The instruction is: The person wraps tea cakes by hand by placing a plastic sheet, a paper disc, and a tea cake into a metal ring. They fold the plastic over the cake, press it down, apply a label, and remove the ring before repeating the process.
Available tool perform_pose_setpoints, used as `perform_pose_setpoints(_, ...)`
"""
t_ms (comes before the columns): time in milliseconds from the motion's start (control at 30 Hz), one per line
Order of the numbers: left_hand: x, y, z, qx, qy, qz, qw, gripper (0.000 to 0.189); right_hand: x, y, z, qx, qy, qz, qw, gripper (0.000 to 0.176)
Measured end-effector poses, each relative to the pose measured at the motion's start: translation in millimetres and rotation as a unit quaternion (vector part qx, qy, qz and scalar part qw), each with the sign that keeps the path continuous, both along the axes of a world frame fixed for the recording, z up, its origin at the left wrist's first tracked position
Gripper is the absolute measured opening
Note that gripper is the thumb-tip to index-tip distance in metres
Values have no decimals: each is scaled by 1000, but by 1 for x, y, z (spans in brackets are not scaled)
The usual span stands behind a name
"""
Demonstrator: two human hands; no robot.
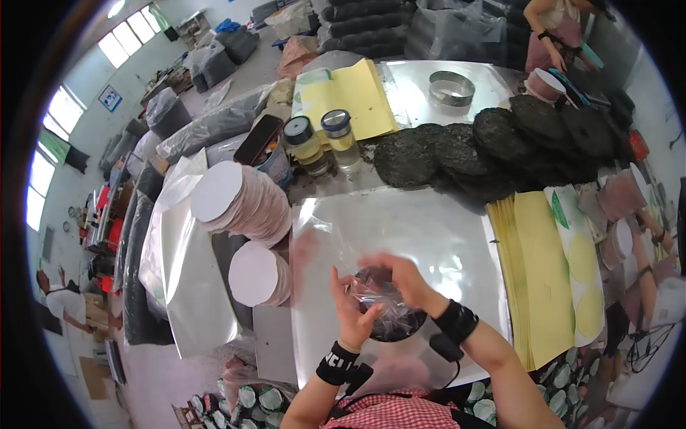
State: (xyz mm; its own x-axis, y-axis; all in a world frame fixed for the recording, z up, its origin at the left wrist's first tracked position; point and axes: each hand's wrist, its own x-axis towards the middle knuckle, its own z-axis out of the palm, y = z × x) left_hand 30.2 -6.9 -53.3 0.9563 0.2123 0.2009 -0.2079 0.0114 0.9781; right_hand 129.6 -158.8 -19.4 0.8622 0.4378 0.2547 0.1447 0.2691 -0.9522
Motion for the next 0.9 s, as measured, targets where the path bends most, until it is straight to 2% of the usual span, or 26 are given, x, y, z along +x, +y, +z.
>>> perform_pose_setpoints(33, -5, 1, 0, -102, 0, 10, 995, 84, -19, -4, 14, -146, -241, 62, 957, 40)
perform_pose_setpoints(67, -3, 10, -3, 118, -74, 64, 988, 63, -26, -10, 24, -103, -358, 42, 927, 46)
perform_pose_setpoints(100, -1, 10, 4, 109, -71, 76, 989, 63, -29, -16, 9, -108, -358, 56, 926, 46)
perform_pose_setpoints(167, -6, 3, 14, 237, -122, -18, 964, 40, -41, -34, -40, -74, -169, -20, 983, 48)
perform_pose_setpoints(200, -7, -3, 14, 281, -100, 0, 954, 28, -42, -24, -37, 36, -24, -90, 995, 50)
perform_pose_setpoints(233, -6, -11, 12, 272, -92, 5, 958, 28, -45, -17, -32, 13, 11, -203, 979, 49)
perform_pose_setpoints(300, -5, -20, 7, 504, -52, 6, 862, 29, -73, 7, -6, -134, -101, -207, 964, 36)
perform_pose_setpoints(333, -8, -16, 4, 457, -62, -14, 887, 33, -88, 18, -3, -206, -174, -186, 945, 16)
perform_pose_setpoints(367, -8, -14, 10, 457, -65, -8, 887, 33, -92, 18, -2, -205, -180, -183, 944, 16)
perform_pose_setpoints(433, -11, -13, 25, 342, -40, -37, 938, 39, -93, 11, 2, -189, -99, -164, 963, 8)
perform_pose_setpoints(467, -13, -8, 37, 314, -43, -56, 947, 49, -95, 5, 8, -249, -175, -162, 939, 17)
perform_pose_setpoints(500, -16, -8, 35, 308, -42, -55, 949, 49, -105, 0, 7, -255, -175, -161, 937, 17)
perform_pose_setpoints(567, -16, -11, 26, 513, -79, -107, 848, 64, -137, -14, 0, -471, -309, -178, 807, 29)
perform_pose_setpoints(600, -16, -15, 23, 541, -65, -128, 829, 69, -147, -28, 6, -491, -305, -146, 803, 37)
perform_pose_setpoints(633, -12, -15, 20, 538, -69, -127, 830, 69, -140, -38, 7, -493, -307, -147, 801, 37)
perform_pose_setpoints(700, -16, -17, 28, 542, -43, -153, 825, 74, -126, -45, 16, -439, -204, -92, 870, 24)
perform_pose_setpoints(733, -16, -16, 30, 544, -30, -172, 821, 81, -102, -36, 19, -474, -200, -81, 854, 11)
perform_pose_setpoints(833, -9, -17, 26, 587, 8, -160, 794, 82, -74, -23, -17, -478, -239, -83, 841, 11)
perform_pose_setpoints(867, -9, -18, 23, 605, 6, -156, 780, 82, -80, -25, -27, -460, -238, -114, 848, 11)
perform_pose_setpoints(900, -9, -18, 22, 606, 5, -157, 780, 79, -88, -27, -18, -466, -237, -128, 843, 11)
